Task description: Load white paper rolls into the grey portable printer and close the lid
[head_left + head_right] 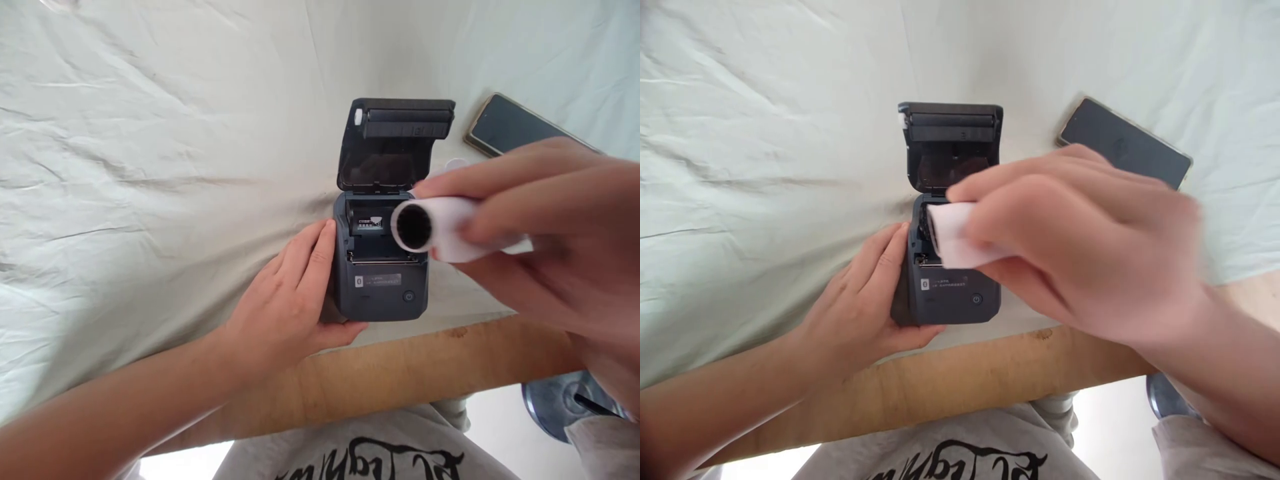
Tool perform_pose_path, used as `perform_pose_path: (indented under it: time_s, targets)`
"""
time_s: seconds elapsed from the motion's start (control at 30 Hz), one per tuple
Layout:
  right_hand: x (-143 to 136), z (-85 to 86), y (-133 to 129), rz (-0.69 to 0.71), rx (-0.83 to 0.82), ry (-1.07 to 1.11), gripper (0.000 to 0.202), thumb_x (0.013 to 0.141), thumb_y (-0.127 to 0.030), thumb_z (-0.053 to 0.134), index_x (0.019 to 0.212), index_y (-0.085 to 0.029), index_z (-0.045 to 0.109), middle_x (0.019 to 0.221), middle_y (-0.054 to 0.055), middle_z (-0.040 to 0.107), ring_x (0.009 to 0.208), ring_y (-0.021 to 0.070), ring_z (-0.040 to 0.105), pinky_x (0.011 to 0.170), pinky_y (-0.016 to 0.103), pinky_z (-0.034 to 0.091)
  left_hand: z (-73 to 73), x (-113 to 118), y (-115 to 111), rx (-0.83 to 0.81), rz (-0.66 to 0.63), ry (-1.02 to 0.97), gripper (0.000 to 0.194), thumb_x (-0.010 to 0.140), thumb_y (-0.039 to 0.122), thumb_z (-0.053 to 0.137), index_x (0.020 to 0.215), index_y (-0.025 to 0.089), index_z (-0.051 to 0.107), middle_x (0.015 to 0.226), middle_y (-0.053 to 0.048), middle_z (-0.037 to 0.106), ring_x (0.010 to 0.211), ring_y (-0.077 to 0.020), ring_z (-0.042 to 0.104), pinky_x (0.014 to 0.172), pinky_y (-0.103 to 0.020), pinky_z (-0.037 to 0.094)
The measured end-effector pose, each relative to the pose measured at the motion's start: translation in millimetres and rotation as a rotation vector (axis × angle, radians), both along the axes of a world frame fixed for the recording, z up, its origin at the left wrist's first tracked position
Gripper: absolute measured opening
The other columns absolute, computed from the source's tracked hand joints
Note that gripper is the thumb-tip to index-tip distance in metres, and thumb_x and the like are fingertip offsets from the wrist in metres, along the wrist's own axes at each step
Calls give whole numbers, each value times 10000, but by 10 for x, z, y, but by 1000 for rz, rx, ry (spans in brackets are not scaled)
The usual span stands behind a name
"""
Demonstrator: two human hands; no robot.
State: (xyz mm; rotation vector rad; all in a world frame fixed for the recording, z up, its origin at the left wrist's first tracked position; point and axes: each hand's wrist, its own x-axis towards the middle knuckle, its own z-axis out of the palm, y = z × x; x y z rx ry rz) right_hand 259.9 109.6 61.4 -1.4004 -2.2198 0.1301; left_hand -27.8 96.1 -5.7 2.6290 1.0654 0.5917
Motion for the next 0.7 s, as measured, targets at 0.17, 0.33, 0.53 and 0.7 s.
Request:
perform_pose_path:
  time_s: [0.17, 0.33, 0.53, 0.7]
  targets:
    - [-240, -2, 254, 296, 187, -186, 223, 1073, -50, 597, 997, -253, 548, 1193, -72, 841, 946, 99, 814, 840, 306, 630, -22, 15, -1, 34, 2, -12, 962, 1095, 642, 638, 1742, 12, 305, 1586, -332, 659, 1476, -419, 717, 1163, -501, 673]
    - [-219, -75, 248, 291, 221, -111, 212, 1062, -83, 704, 1021, -242, 570, 1131, -44, 809, 931, 67, 758, 802, 249, 585, -12, 42, -20, 82, 21, -8, 902, 1068, 570, 680, 1660, -57, 414, 1525, -347, 693, 1422, -409, 749, 1146, -462, 677]
    - [-198, -163, 281, 315, 222, -242, 182, 1093, -111, 679, 1086, -221, 534, 1184, 18, 782, 1056, 99, 769, 830, 258, 565, 0, 35, -11, 82, 17, -16, 913, 1069, 577, 691, 1674, -44, 403, 1518, -348, 697, 1404, -415, 760, 1106, -469, 698]
    - [-190, -93, 250, 342, 166, -176, 215, 1071, -102, 690, 997, -227, 532, 1126, 6, 768, 1176, 184, 775, 956, 379, 554, -14, 12, 1, 56, 1, -22, 966, 1092, 650, 643, 1738, 7, 326, 1566, -328, 683, 1449, -419, 739, 1131, -507, 695]
